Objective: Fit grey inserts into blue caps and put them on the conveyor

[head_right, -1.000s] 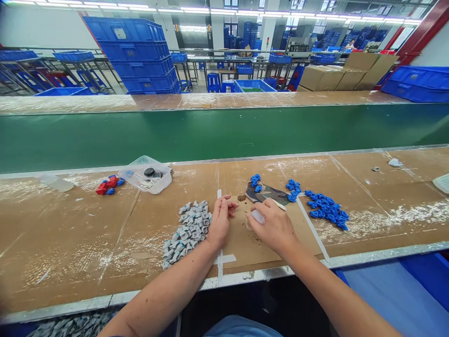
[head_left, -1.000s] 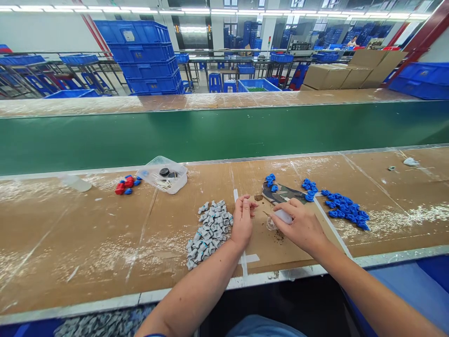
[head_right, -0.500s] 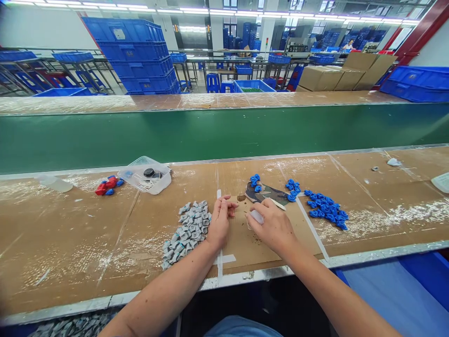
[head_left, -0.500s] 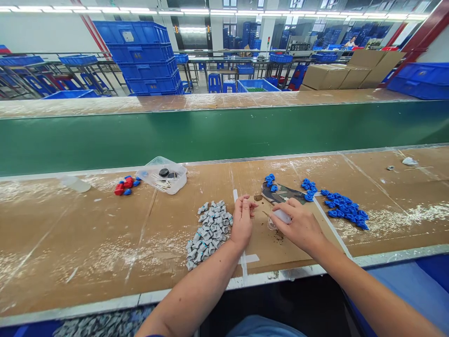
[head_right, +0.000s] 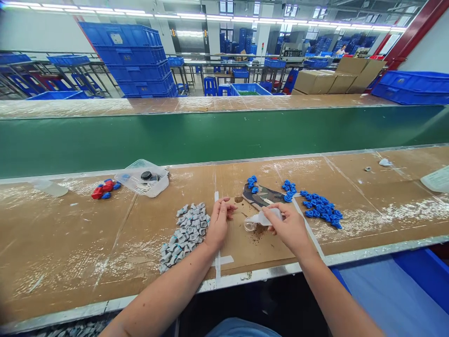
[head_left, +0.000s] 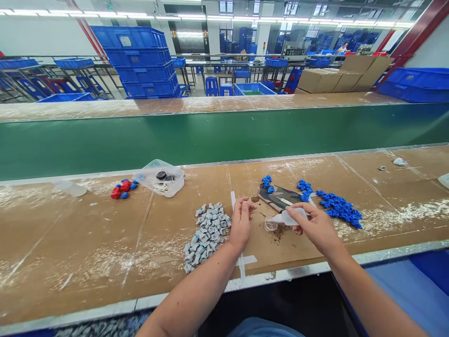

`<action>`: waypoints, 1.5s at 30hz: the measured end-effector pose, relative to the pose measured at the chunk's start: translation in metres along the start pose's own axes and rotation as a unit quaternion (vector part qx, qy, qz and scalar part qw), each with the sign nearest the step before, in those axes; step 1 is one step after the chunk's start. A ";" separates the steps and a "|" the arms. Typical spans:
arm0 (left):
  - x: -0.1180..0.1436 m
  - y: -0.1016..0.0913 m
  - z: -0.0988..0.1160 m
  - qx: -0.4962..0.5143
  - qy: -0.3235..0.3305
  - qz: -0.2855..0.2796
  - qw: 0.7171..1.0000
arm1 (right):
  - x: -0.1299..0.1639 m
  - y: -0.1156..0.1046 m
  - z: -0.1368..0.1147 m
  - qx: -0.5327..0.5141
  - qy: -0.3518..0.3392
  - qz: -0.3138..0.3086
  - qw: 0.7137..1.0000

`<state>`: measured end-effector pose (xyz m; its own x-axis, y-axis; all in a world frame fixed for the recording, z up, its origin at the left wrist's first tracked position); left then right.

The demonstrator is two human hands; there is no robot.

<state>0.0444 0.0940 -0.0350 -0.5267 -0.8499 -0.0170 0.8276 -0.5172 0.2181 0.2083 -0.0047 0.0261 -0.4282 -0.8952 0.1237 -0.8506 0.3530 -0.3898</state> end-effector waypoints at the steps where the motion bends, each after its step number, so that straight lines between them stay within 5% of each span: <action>1: 0.000 0.000 -0.001 0.001 -0.001 0.000 1.000 | 0.002 -0.002 0.009 -0.088 0.034 -0.010 0.995; 7: -0.001 0.000 -0.004 -0.001 -0.002 0.006 1.000 | 0.024 -0.014 0.050 -0.472 0.104 -0.004 0.876; 10: -0.001 -0.001 -0.003 -0.004 0.003 0.010 1.000 | 0.030 -0.017 0.058 -0.558 0.084 -0.037 0.825; 13: -0.002 -0.002 -0.003 -0.002 0.007 0.012 1.000 | 0.027 -0.025 0.061 -0.582 0.015 -0.002 0.813; 20: -0.004 -0.007 -0.011 -0.012 0.005 0.021 1.000 | 0.000 -0.060 0.066 -0.414 -0.090 0.063 0.904; 32: -0.004 -0.002 0.002 -0.073 -0.003 0.026 0.997 | -0.125 -0.153 0.108 -0.164 -0.086 0.144 0.972; 39: -0.010 -0.006 -0.005 -0.082 0.010 0.036 0.996 | -0.194 -0.153 0.123 -0.059 -0.069 0.105 0.990; 45: -0.011 -0.008 -0.012 -0.077 0.019 0.047 0.996 | -0.218 -0.131 0.128 -0.012 -0.047 0.060 0.997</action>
<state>0.0454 0.1062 -0.0484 -0.4407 -0.8967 -0.0409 0.8942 -0.4425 0.0676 0.4523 0.1094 -0.0669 -0.4979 -0.8672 -0.0081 -0.8025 0.4642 -0.3748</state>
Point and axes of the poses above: each hand's wrist, its own x-axis away from the middle knuckle, its own y-axis out of the palm, z = x × y, the point moved 4 cm from there along -x, towards the middle knuckle, and after that the axes turned 13 degrees about -z, right-handed, at the moved point
